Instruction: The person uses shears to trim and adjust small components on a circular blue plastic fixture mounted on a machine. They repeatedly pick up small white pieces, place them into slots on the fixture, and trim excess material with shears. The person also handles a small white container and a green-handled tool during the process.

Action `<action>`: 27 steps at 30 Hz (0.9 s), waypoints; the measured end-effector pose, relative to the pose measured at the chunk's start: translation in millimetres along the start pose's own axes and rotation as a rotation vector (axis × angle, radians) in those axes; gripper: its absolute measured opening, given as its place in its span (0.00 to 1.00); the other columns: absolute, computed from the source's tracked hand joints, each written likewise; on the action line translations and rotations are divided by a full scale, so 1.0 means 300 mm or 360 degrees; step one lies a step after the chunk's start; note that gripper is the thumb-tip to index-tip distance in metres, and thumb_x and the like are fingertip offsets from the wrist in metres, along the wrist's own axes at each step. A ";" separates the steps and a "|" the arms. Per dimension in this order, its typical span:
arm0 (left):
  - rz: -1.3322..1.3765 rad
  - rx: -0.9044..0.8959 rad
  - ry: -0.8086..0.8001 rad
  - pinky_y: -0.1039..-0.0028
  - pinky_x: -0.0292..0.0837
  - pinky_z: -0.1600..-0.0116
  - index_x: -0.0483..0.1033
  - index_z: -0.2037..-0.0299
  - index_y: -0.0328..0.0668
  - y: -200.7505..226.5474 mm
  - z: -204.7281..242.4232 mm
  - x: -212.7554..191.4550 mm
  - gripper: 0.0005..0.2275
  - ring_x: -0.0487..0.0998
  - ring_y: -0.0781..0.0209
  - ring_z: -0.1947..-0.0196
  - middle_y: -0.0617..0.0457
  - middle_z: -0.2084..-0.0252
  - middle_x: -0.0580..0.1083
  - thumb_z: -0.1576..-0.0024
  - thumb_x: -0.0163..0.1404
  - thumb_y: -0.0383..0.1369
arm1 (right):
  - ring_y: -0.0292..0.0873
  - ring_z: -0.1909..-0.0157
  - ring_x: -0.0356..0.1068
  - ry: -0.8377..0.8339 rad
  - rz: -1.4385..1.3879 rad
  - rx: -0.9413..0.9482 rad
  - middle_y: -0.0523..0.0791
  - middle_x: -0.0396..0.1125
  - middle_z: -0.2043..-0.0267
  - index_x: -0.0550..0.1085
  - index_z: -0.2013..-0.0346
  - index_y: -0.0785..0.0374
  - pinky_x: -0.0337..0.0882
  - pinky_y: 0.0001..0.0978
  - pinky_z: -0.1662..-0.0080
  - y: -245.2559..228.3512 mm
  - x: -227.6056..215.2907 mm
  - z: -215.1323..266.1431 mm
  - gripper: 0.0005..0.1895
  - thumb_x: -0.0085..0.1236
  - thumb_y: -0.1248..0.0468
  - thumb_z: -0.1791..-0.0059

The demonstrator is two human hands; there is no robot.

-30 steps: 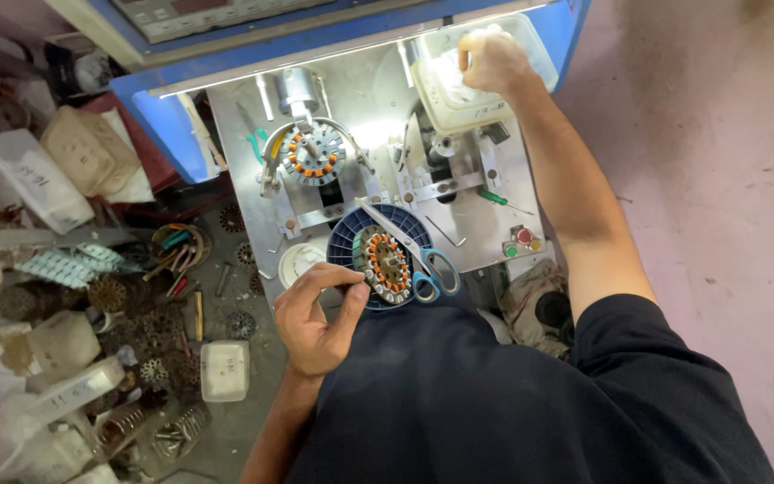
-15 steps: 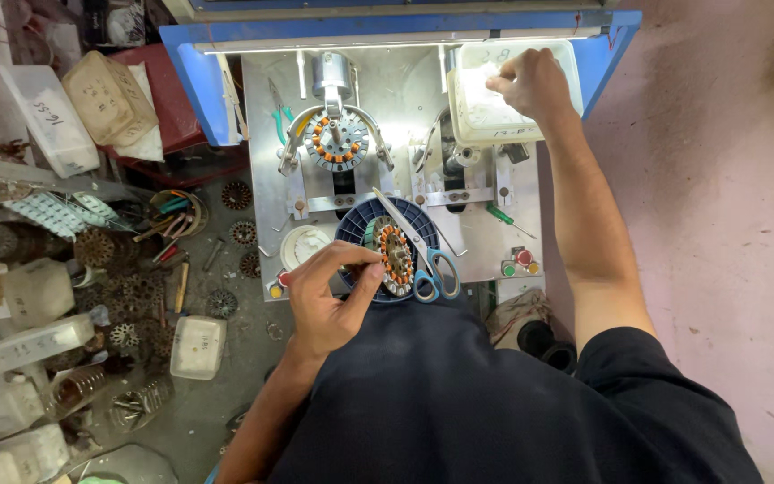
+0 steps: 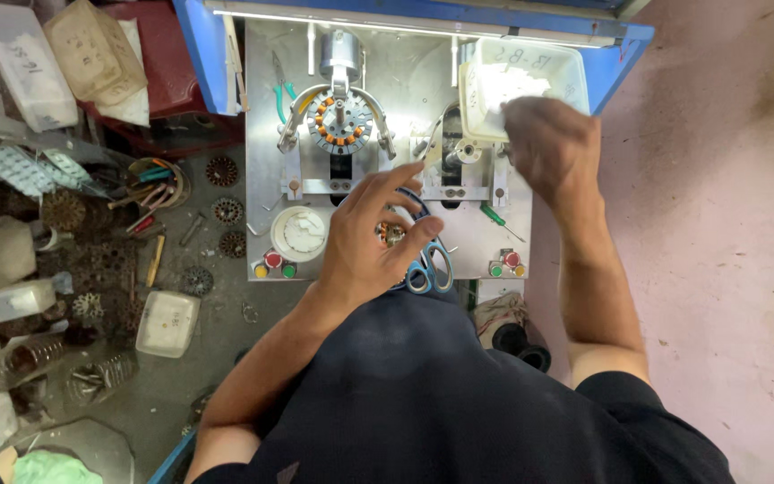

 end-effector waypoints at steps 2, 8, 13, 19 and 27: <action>-0.0053 0.0037 -0.0099 0.78 0.81 0.60 0.73 0.42 0.32 -0.003 -0.008 0.036 0.20 0.82 0.64 0.62 0.49 0.57 0.76 0.44 0.61 0.30 | 0.44 0.65 0.76 -0.0043 -0.0017 -0.0329 0.49 0.75 0.56 0.81 0.60 0.67 0.75 0.35 0.65 -0.219 -0.054 0.023 0.03 0.67 0.73 0.49; 0.0099 -0.0165 -0.0069 0.78 0.80 0.63 0.80 0.52 0.33 -0.092 0.058 0.026 0.09 0.84 0.66 0.66 0.48 0.61 0.80 0.40 0.61 0.25 | 0.42 0.62 0.78 -0.0127 -0.0349 0.0253 0.47 0.74 0.56 0.79 0.57 0.66 0.77 0.31 0.62 -0.328 -0.071 0.076 0.06 0.68 0.69 0.46; 0.0535 -0.0246 0.0065 0.77 0.82 0.58 0.77 0.51 0.28 -0.147 0.089 -0.066 0.06 0.83 0.65 0.62 0.47 0.59 0.80 0.34 0.55 0.25 | 0.52 0.66 0.76 -0.0970 -0.0118 0.1003 0.51 0.75 0.64 0.79 0.60 0.65 0.73 0.44 0.63 -0.328 0.181 0.308 0.18 0.71 0.56 0.57; 0.0591 -0.0164 0.0169 0.76 0.85 0.54 0.75 0.50 0.29 -0.140 0.082 -0.130 0.07 0.86 0.62 0.59 0.47 0.60 0.81 0.34 0.55 0.25 | 0.57 0.64 0.75 -0.1164 0.0033 0.1144 0.56 0.73 0.63 0.73 0.57 0.66 0.73 0.47 0.60 -0.373 0.317 0.485 0.20 0.67 0.56 0.54; 0.0471 -0.0041 0.0297 0.78 0.83 0.56 0.79 0.50 0.29 -0.126 0.052 -0.166 0.08 0.84 0.64 0.62 0.45 0.61 0.81 0.36 0.60 0.26 | 0.43 0.74 0.74 -0.1085 -0.0521 0.1770 0.49 0.74 0.72 0.78 0.57 0.71 0.72 0.36 0.70 -0.294 0.302 0.625 0.19 0.68 0.59 0.56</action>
Point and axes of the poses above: each hand's wrist, its own z-axis away from the middle knuckle, its own x-axis out of the palm, y = z × x, the point moved 8 cm from there along -z, towards the middle knuckle
